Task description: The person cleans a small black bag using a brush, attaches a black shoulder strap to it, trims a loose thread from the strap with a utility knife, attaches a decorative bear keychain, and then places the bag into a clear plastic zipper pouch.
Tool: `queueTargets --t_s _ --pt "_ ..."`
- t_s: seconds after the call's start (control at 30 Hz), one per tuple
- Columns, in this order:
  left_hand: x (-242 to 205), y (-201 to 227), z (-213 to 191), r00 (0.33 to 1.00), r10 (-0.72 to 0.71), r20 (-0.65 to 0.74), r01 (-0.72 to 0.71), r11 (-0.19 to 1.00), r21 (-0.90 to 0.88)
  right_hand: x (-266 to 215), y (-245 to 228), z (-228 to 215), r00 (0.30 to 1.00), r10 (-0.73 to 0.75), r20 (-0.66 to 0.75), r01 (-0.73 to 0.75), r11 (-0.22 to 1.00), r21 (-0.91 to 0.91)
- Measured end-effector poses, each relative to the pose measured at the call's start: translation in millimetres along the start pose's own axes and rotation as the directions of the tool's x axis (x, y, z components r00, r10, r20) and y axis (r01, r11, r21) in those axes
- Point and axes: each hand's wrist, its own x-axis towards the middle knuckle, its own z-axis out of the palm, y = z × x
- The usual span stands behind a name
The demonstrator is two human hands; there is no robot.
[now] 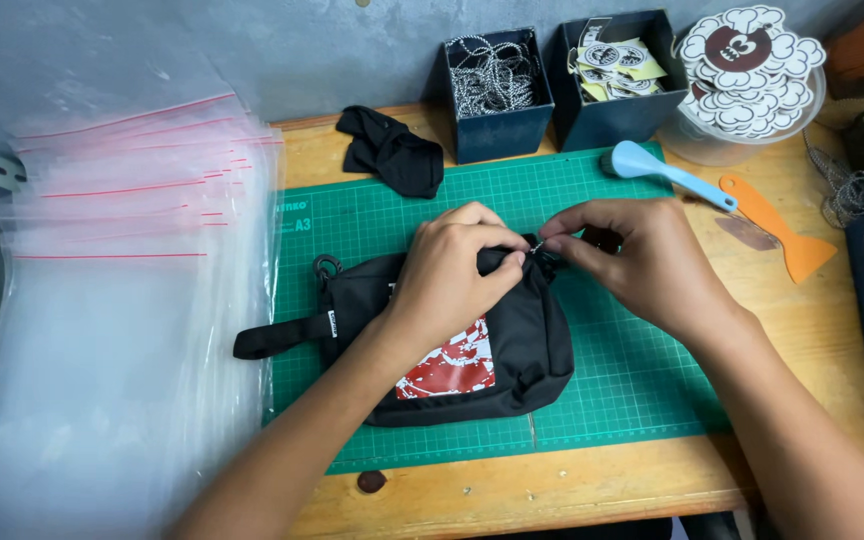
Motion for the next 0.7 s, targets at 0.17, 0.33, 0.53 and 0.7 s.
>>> queueTargets --t_s 0.17,0.33,0.53,0.7 --pt "1.9 2.5 -4.5 0.999 0.010 0.052 -0.009 1.000 -0.008 -2.2 -2.5 3.3 0.999 0.006 0.046 -0.004 0.999 -0.047" --pt "3.7 2.2 -3.5 0.994 -0.002 0.112 0.000 1.000 0.021 -4.6 -1.7 5.4 0.999 0.020 0.045 -0.016 0.996 -0.091" --pt "7.0 5.4 -1.5 0.985 -0.046 0.167 0.027 0.993 0.119 -5.0 1.4 6.8 0.996 0.080 0.031 -0.077 0.993 -0.089" --pt "6.1 6.2 1.0 0.987 -0.050 0.152 0.024 0.985 0.171 -5.0 4.1 9.3 0.994 0.113 0.002 -0.112 0.990 -0.088"
